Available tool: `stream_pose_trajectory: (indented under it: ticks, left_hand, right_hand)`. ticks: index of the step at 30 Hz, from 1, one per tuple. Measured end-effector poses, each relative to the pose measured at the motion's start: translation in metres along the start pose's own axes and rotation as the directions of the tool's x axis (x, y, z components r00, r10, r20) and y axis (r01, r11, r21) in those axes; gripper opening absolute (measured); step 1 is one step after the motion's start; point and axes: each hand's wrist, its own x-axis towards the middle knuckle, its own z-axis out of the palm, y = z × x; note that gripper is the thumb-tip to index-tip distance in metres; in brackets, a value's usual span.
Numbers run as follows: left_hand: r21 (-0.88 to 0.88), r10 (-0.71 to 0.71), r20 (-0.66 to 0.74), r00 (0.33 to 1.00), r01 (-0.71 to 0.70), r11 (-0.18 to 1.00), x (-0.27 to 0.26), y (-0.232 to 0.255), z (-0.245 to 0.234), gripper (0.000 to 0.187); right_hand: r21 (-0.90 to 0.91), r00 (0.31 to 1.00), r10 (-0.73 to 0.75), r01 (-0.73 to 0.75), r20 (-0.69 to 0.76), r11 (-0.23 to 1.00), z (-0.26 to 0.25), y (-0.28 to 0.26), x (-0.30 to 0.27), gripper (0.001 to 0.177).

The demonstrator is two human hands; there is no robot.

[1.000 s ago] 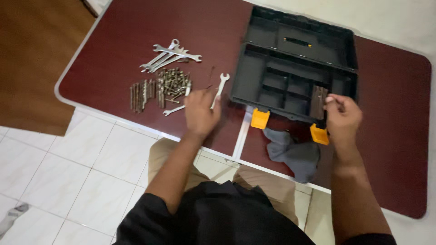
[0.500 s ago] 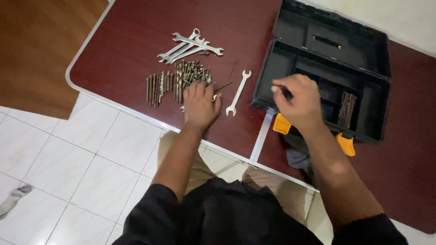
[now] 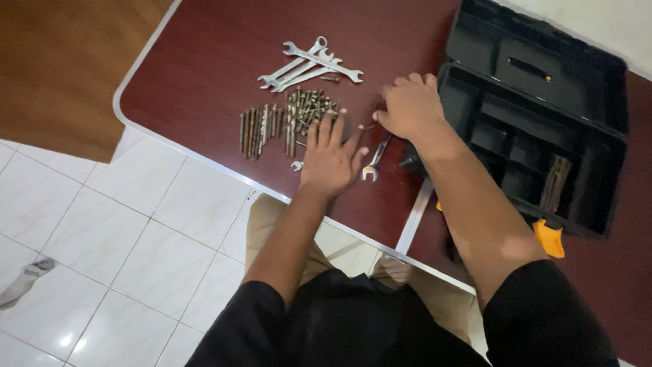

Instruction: The person sorts metal rods and screws from a table into a black plastic toolbox, then wipes several wrenches with a cloth and places them into the toolbox.

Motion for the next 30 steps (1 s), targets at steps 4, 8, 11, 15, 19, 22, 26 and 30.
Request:
stream_pose_trajectory:
  ticks: [4, 8, 11, 15, 19, 22, 26, 30]
  left_hand:
    - [0.019, 0.003, 0.063, 0.998, -0.004, 1.0, 0.004, 0.0, -0.004, 0.06]
    - [0.058, 0.001, 0.099, 0.995, -0.007, 0.998, 0.006, -0.001, -0.005, 0.062]
    - [0.076, -0.002, 0.125, 0.992, -0.007, 0.997, 0.007, -0.001, -0.006, 0.063]
    - [0.09, -0.019, 0.159, 0.987, 0.005, 0.996, 0.008, 0.0, -0.007, 0.062]
    - [0.103, -0.024, 0.173, 0.985, 0.006, 0.995, 0.009, 0.001, -0.007, 0.062]
    - [0.095, -0.014, 0.135, 0.991, 0.001, 0.995, 0.007, 0.001, -0.007, 0.061]
    - [0.095, -0.013, 0.126, 0.992, 0.001, 0.995, 0.006, 0.002, -0.008, 0.06]
    - [0.082, -0.019, 0.125, 0.992, 0.009, 0.997, 0.008, 0.003, -0.01, 0.06]
  right_hand:
    - [-0.096, 0.991, 0.07, -0.06, 0.111, 0.994, -0.001, -0.007, 0.008, 0.095]
    - [-0.084, 0.973, 0.109, -0.093, 0.205, 0.992, -0.008, -0.011, 0.012, 0.087]
    - [-0.093, 0.956, 0.134, -0.113, 0.262, 0.989, -0.014, -0.015, 0.013, 0.079]
    - [-0.096, 0.955, 0.139, -0.118, 0.261, 0.988, -0.019, -0.018, 0.01, 0.075]
    - [-0.041, 0.966, 0.13, -0.124, 0.224, 0.991, -0.02, -0.018, 0.007, 0.071]
    - [0.085, 0.99, 0.078, -0.088, 0.118, 0.993, -0.017, -0.014, 0.003, 0.056]
    - [0.392, 0.997, 0.058, -0.07, 0.043, 0.918, -0.015, -0.007, -0.002, 0.034]
    - [0.546, 0.995, 0.09, -0.057, -0.035, 0.836, -0.017, -0.006, -0.008, 0.028]
